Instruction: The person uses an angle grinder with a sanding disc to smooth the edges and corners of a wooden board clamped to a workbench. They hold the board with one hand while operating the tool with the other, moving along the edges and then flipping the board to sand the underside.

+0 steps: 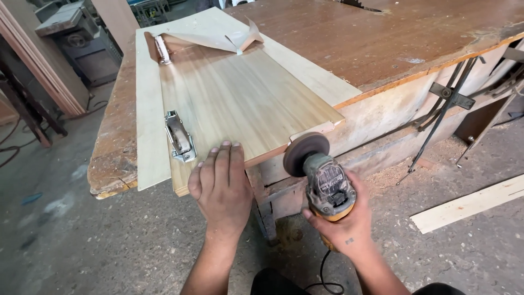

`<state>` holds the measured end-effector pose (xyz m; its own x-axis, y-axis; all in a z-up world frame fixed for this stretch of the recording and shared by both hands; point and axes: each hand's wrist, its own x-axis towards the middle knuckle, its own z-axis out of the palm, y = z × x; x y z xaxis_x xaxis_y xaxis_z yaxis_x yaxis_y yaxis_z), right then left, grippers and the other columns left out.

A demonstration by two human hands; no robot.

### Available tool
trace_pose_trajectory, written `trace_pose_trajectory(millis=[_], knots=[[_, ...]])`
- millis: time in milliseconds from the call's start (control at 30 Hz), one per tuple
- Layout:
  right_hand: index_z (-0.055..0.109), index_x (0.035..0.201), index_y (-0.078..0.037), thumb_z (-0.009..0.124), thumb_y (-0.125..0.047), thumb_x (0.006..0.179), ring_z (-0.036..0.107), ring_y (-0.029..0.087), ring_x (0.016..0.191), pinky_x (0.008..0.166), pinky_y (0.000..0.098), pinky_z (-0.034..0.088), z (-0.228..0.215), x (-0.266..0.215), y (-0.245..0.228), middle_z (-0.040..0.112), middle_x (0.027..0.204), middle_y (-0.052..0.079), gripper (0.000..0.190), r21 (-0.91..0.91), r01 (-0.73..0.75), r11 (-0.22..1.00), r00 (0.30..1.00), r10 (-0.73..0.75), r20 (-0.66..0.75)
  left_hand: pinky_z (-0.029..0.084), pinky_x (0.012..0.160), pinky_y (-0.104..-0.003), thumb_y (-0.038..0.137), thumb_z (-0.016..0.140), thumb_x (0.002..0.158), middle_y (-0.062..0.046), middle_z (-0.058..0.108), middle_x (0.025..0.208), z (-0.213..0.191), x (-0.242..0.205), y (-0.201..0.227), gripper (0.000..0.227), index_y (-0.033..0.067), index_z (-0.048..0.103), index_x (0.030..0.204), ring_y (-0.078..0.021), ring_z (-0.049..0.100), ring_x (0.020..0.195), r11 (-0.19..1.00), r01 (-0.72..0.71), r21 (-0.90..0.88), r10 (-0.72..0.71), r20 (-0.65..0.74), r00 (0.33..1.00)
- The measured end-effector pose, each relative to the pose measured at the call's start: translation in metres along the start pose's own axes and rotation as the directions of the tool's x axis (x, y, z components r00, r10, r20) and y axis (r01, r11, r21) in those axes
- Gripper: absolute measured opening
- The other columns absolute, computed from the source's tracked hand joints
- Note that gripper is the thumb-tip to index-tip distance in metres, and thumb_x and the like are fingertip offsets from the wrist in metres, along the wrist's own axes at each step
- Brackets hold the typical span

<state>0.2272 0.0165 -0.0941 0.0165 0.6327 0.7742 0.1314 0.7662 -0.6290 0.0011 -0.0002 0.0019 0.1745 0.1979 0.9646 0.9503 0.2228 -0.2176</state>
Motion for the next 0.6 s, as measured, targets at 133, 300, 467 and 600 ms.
trace_pose_trajectory(millis=[133,300,467,600], knots=[[0.028,0.150,-0.008,0.088,-0.016,0.065,0.057,0.034,0.123,0.107,0.0446,0.055,-0.010,0.012,-0.005,0.047,0.139,0.023,0.104,-0.030,0.000,1.000,1.000,-0.001,-0.018,0.038,0.101,-0.033,0.019,0.061,0.098,0.002,0.075,0.115,0.001,-0.002,0.000,0.021,0.0186,0.074,0.114,-0.0155,0.068,0.107,1.000,0.008,-0.015,-0.008,0.002,1.000],[0.031,0.146,-0.006,0.085,-0.021,0.065,0.054,0.033,0.127,0.110,0.0395,0.043,-0.015,0.013,-0.004,0.046,0.143,0.025,0.099,-0.176,-0.204,0.963,0.967,0.170,-0.188,0.035,0.103,-0.032,0.022,0.062,0.096,0.002,0.073,0.121,0.007,-0.010,-0.003,0.028,0.0186,0.070,0.123,-0.0160,0.064,0.112,1.000,0.022,0.007,-0.022,0.062,0.998],[0.035,0.149,-0.005,0.090,-0.020,0.061,0.047,0.033,0.139,0.119,0.0410,0.034,0.002,-0.003,-0.003,0.043,0.147,0.023,0.104,-0.311,-0.134,0.941,0.985,0.093,-0.143,0.033,0.106,-0.031,0.019,0.068,0.100,0.002,0.074,0.118,0.007,-0.010,-0.002,0.021,0.0187,0.072,0.120,-0.0160,0.067,0.112,1.000,0.022,0.006,-0.022,0.020,1.000],[0.030,0.149,-0.007,0.085,-0.009,0.064,0.051,0.032,0.124,0.108,0.0378,0.043,0.000,0.005,-0.005,0.042,0.143,0.024,0.101,-0.131,-0.023,0.991,0.997,0.014,-0.073,0.037,0.104,-0.032,0.018,0.063,0.099,0.000,0.073,0.118,0.001,-0.008,-0.005,0.023,0.0177,0.070,0.121,-0.0178,0.065,0.112,0.998,0.038,-0.045,-0.036,0.044,0.998]])
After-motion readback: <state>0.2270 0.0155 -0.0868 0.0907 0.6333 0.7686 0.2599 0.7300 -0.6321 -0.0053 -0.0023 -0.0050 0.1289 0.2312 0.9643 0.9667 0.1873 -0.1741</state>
